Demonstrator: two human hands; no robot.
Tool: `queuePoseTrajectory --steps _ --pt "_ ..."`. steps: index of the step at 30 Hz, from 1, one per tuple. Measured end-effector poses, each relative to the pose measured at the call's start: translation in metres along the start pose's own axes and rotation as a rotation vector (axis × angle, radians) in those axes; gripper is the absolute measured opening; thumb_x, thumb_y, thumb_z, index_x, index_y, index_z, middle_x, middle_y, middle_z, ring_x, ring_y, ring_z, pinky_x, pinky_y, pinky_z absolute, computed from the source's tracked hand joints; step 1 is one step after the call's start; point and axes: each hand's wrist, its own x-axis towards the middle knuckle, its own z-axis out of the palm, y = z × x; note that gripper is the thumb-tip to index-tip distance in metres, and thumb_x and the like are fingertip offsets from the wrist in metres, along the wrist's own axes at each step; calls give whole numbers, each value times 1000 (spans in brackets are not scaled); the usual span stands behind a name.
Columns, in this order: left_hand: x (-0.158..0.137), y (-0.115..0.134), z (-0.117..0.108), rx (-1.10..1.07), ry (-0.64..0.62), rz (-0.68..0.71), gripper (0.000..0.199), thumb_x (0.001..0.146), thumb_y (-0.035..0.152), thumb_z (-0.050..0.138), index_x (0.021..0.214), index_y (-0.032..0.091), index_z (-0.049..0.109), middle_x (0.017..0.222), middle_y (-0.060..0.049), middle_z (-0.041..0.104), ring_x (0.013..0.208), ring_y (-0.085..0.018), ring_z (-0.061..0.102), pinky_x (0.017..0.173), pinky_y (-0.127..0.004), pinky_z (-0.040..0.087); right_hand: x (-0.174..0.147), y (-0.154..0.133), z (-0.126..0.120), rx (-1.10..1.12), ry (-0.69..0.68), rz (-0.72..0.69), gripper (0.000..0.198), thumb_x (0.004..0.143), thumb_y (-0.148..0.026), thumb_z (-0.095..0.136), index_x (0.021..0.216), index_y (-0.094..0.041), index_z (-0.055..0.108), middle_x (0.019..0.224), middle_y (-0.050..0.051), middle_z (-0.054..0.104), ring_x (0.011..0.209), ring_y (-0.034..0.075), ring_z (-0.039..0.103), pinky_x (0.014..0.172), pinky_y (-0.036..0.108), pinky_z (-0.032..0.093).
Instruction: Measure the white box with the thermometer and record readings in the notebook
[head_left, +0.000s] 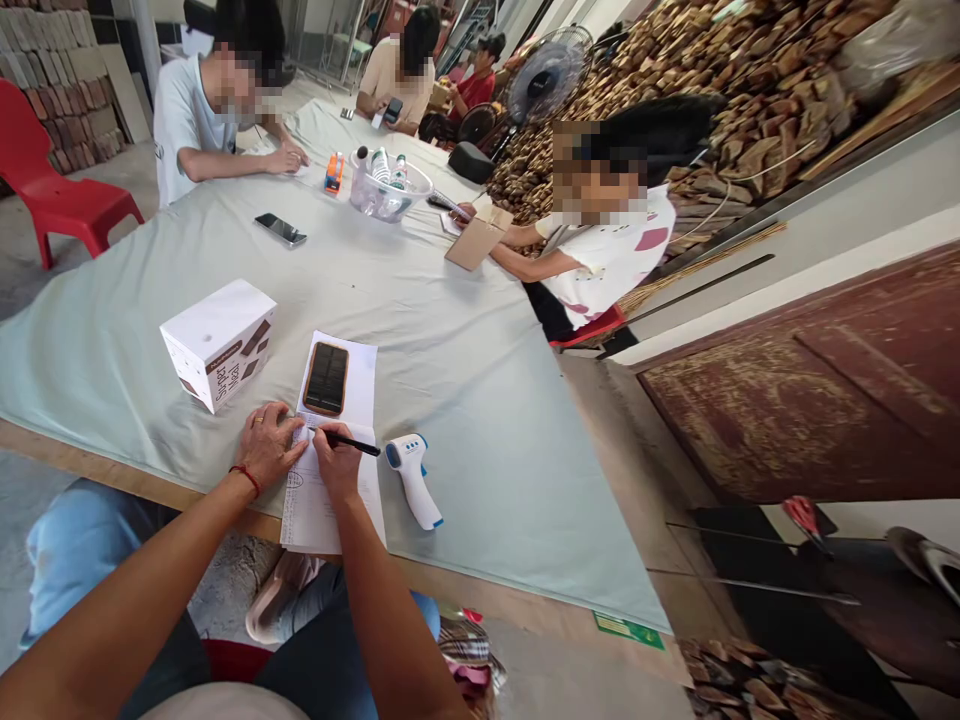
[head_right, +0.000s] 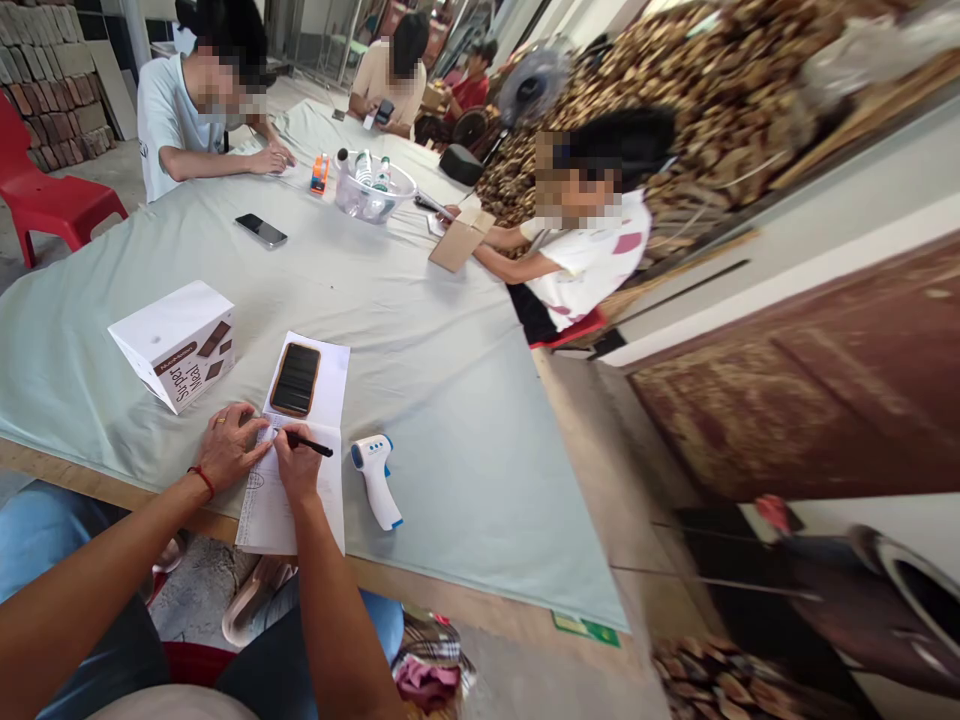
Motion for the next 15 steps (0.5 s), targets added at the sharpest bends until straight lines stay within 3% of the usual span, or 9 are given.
queuePoseTrajectory --steps 15 --pt "0 -1 -1 -12 -2 3 26 81 34 69 106 26 68 118 -10 56 113 -27 52 105 -47 40 0 2 1 -31 41 -11 17 75 -37 52 72 -21 58 65 -1 61 66 17 55 68 31 49"
